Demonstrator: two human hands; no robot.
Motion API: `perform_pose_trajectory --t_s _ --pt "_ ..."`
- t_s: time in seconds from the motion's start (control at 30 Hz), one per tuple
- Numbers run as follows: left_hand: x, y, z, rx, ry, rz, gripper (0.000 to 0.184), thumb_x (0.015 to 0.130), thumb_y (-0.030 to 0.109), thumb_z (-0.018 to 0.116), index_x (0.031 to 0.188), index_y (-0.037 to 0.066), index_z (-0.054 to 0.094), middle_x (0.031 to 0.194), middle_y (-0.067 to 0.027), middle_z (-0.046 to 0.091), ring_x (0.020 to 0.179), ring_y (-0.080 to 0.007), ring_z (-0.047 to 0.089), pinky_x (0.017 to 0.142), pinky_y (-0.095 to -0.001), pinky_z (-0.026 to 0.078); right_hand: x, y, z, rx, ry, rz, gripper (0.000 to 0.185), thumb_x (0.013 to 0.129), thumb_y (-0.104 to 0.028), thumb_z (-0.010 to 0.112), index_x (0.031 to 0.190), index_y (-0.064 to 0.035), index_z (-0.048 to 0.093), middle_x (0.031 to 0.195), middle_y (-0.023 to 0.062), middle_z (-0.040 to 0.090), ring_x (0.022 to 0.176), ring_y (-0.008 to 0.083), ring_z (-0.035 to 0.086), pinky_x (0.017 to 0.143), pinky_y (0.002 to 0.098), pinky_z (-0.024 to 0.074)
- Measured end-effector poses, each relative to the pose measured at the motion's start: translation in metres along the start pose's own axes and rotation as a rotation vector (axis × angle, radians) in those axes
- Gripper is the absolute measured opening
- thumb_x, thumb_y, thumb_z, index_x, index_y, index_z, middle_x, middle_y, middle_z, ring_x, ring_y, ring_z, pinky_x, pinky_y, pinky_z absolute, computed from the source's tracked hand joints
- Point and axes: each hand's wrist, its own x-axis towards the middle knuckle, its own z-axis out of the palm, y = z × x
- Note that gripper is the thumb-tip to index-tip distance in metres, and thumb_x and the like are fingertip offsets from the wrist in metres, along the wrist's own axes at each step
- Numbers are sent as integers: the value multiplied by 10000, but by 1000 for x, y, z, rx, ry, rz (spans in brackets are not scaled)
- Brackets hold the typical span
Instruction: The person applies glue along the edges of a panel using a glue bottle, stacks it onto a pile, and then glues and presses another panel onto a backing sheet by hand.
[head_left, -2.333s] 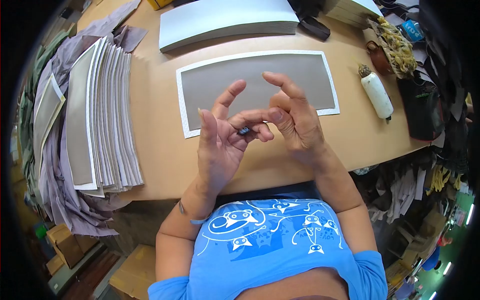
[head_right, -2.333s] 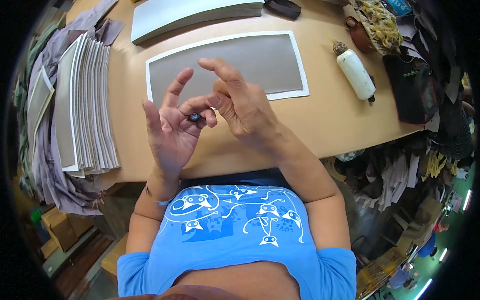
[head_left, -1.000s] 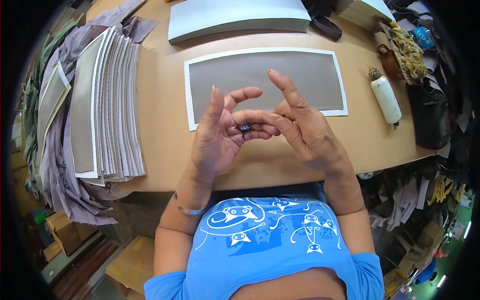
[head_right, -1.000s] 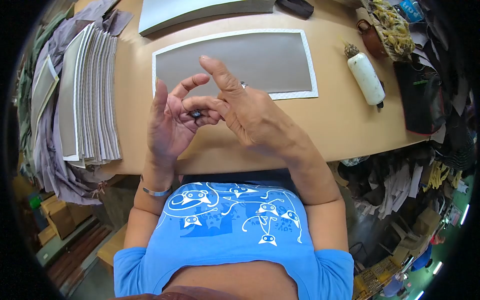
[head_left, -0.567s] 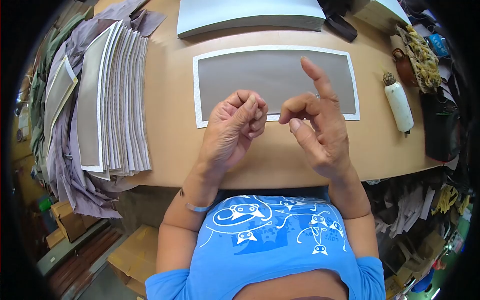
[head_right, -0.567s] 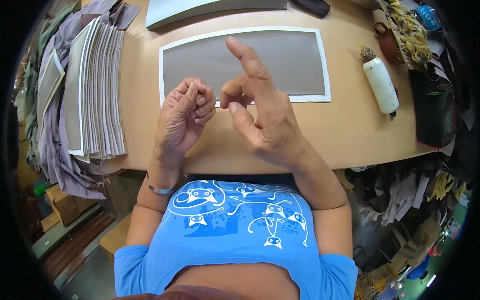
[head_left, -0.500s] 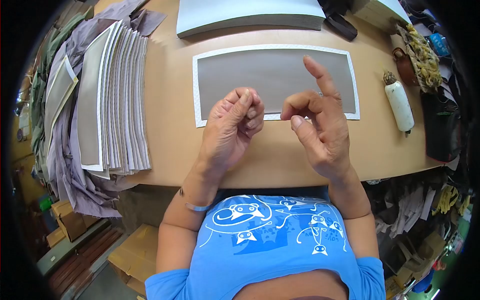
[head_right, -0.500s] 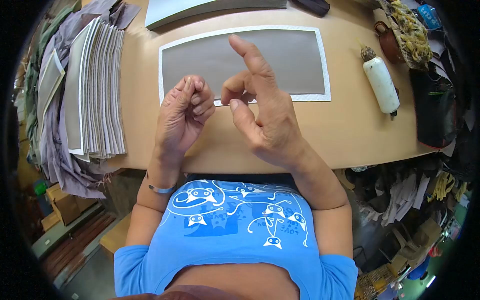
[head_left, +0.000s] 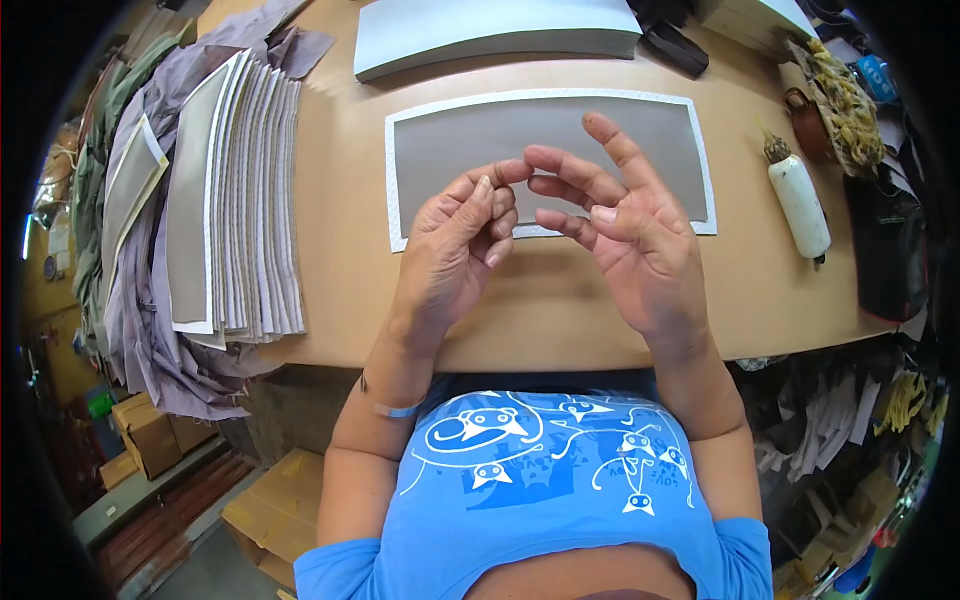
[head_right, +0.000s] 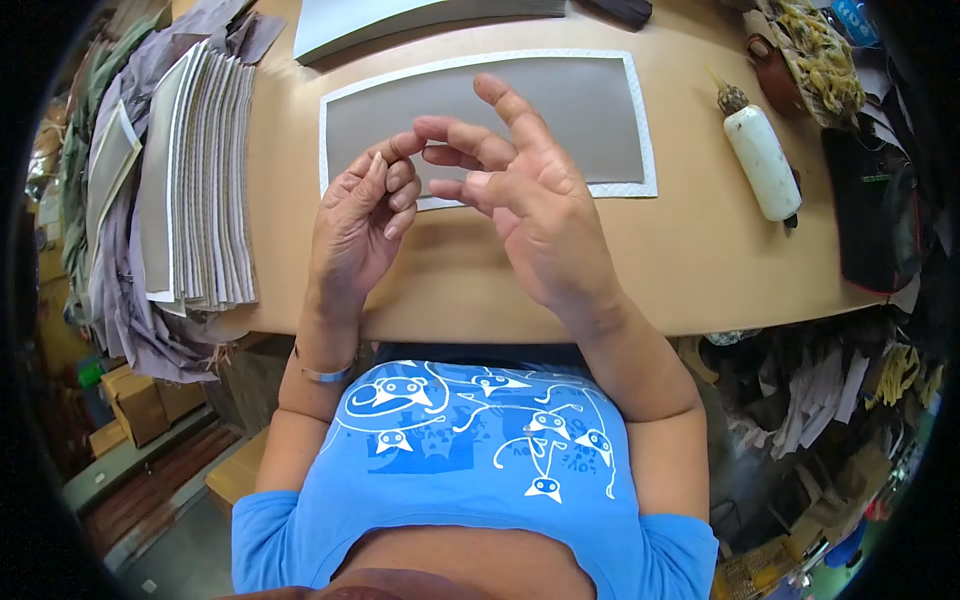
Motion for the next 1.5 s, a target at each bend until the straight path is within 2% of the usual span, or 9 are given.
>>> perform_pose_trajectory --t_s 0.1,0.3,0.4,0.6,0.8,0.9,1.1,1.3,1.5 --pt "-1 2 -5 -33 -50 -5 303 894 200 439 1101 -20 471 653 38 363 604 -38 366 449 -140 311 1 2 1 24 -5 13 628 766 -34 438 1310 8 127 1186 220 435 1069 247 439 898 348 362" --pt "2 6 -12 -37 -105 104 368 890 191 449 1210 33 360 655 28 373 612 -40 388 447 -140 318 -1 6 4 -76 -1 10 615 762 -116 470 1308 -34 199 1208 243 412 1078 263 448 900 353 381" --pt "-1 7 10 -24 88 45 408 879 168 467 1233 41 309 705 11 402 646 -52 418 462 -148 348 -1 7 8 -61 19 -23 614 763 -118 477 1307 -39 204 1204 240 417 1073 258 450 904 355 377" --pt "-1 3 -8 -4 -92 113 408 858 143 496 1228 91 334 753 -18 420 671 -77 427 464 -146 372 -1 10 10 -97 15 -15 607 766 -116 482 1305 -39 214 1199 229 424 1072 250 450 910 355 370" --pt "-2 4 -7 117 -53 68 399 862 142 490 1228 82 344 635 20 348 515 -38 314 388 -137 258 -2 10 10 -153 0 -21 609 754 -98 475 1302 -35 217 1185 213 440 1063 236 452 911 350 367" --pt "-3 7 -8 114 -96 76 374 873 156 473 1219 67 364 600 43 358 500 -19 304 420 -154 233 -2 12 9 -130 -5 -41 578 767 -22 449 1291 -17 205 1142 161 475 1010 190 449 909 320 340" --pt "1 2 -2 155 -22 186 408 895 140 405 1276 61 282 717 -23 496 618 -73 464 545 -186 393 -2 12 11 -131 0 -59 578 770 -17 453 1291 -13 205 1128 154 477 983 187 470 888 317 367" --pt "-2 3 -5 206 -73 257 398 895 112 389 1269 48 272 805 -76 546 771 -129 545 686 -240 464 -2 18 10 -553 68 -272 543 762 37 481 1265 -6 280 1015 109 508 933 174 503 796 291 443" --pt "-9 -1 6 291 -86 266 380 897 95 386 1257 37 278 845 -111 569 799 -144 565 733 -276 482 0 28 5 -1144 17 -704 524 728 50 592 1212 -6 401 904 97 549 779 149 554 702 254 481"
